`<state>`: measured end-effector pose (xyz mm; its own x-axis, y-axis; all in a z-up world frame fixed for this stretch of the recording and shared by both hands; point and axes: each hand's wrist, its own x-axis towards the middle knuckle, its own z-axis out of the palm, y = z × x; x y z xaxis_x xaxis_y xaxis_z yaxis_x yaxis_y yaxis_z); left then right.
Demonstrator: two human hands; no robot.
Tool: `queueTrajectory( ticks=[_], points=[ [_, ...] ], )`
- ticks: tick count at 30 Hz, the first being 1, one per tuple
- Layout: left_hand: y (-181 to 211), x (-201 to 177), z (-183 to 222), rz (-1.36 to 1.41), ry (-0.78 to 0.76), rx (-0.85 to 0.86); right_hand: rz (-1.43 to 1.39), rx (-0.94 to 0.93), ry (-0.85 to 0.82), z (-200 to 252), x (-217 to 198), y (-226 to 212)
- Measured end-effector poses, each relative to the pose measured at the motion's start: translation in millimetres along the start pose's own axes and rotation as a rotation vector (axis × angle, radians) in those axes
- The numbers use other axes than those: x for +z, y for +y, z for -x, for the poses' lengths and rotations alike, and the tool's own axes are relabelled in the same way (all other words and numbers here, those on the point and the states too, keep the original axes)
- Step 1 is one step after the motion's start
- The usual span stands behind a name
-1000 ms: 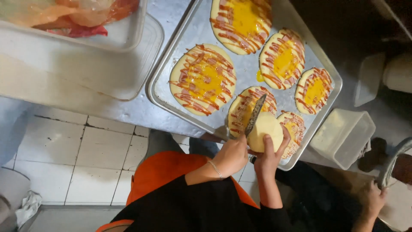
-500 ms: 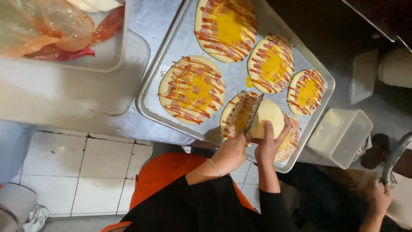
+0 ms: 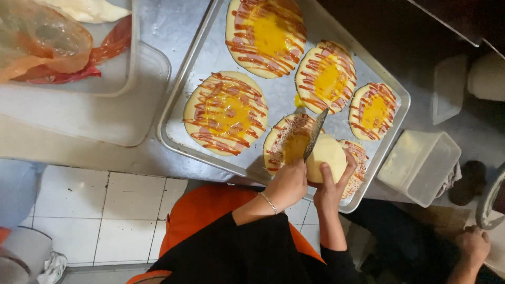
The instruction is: Grating a block of cheese onto several small pizzas arranged on a baking tray using a manual hand grater.
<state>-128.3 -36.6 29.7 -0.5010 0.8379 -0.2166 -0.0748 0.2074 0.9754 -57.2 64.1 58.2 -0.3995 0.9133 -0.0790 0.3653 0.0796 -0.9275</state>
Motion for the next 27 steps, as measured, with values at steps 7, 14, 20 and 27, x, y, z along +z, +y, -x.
queueTrajectory(
  ticks=[7, 14, 20, 27],
  points=[
    [-1.8, 10.9, -9.6, 0.031, -0.124, -0.073, -0.012, -0.056, 0.002, -23.2, 5.9, -9.1],
    [-3.3, 24.0, -4.6, 0.005, -0.075, -0.043, 0.014, 0.027, 0.040, -18.4, 5.7, -23.8],
    [-2.5, 38.1, -9.6, 0.034, -0.098, -0.008, 0.006, 0.092, 0.078, -23.4, -15.9, -12.6],
    [-0.8, 48.3, -22.1, 0.036, -0.112, 0.036, -0.080, 0.080, 0.137, -5.4, -25.7, -12.8]
  ],
)
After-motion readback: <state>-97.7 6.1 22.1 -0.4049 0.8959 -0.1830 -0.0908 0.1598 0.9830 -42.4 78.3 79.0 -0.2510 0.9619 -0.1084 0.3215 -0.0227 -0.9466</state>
